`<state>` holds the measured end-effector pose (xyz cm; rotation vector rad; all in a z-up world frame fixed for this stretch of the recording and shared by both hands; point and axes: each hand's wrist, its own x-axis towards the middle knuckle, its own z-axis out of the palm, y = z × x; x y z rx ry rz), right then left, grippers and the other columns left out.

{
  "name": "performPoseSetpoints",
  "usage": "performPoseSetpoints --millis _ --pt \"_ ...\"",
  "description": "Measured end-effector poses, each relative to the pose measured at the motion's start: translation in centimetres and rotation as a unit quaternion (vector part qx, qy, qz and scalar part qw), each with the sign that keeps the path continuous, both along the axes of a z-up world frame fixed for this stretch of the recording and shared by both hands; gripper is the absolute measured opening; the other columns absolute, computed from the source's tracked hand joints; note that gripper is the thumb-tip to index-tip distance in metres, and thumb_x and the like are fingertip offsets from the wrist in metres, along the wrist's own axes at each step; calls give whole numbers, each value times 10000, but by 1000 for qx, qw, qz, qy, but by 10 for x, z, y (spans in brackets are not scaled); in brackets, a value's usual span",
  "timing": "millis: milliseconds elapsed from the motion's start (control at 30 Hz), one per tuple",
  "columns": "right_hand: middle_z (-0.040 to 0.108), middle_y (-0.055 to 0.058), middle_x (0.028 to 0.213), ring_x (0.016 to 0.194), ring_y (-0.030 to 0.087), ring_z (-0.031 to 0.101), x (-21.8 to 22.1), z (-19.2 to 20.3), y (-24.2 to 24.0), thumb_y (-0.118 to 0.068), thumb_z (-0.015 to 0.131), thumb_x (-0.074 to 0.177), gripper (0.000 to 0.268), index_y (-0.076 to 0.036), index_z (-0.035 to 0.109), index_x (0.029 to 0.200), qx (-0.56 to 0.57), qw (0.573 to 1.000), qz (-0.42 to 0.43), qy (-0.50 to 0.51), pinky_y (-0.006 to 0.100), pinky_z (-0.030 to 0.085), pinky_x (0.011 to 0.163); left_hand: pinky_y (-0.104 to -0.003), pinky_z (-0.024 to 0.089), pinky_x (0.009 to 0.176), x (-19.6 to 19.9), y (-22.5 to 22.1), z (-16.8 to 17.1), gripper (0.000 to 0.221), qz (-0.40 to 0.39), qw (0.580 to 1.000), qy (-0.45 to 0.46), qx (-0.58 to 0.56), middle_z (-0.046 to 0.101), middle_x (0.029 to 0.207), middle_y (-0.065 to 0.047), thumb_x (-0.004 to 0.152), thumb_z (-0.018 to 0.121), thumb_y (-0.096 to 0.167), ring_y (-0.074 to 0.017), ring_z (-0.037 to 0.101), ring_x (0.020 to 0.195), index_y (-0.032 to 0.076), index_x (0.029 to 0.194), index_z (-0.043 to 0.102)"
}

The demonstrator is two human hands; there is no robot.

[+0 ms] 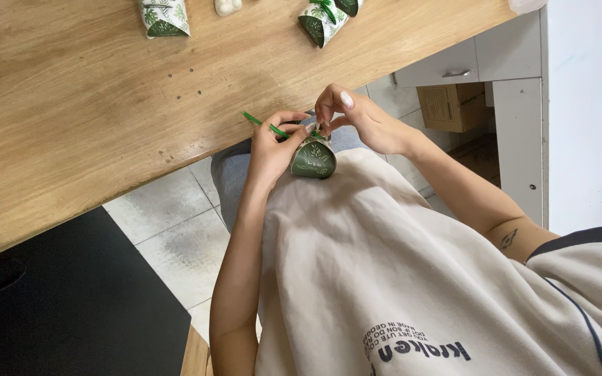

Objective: Tying decorative ribbons onto small product boxes as part of a final packaging process.

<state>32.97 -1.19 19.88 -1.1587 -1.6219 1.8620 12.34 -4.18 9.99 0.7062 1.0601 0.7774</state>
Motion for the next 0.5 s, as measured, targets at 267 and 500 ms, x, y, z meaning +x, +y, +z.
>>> performPoseSetpoints --millis 267,500 --pt "556 90 1070 1004 217 586 13 -13 4 -764 252 1047 745 -65 503 1106 -102 987 -34 117 420 512 954 -209 508 621 2 -1 -3 226 8 1000 -6 -2 778 896 -83 927 732 14 -60 654 734 -21 1146 689" --pt "617 90 1114 1088 187 608 62 -22 51 -616 248 1105 621 -97 587 1123 -109 927 -212 288 480 535 1069 -203 544 649 0 -1 -2 226 9 1000 -14 5 777 925 -76 927 735 26 -54 692 779 -13 1144 689"
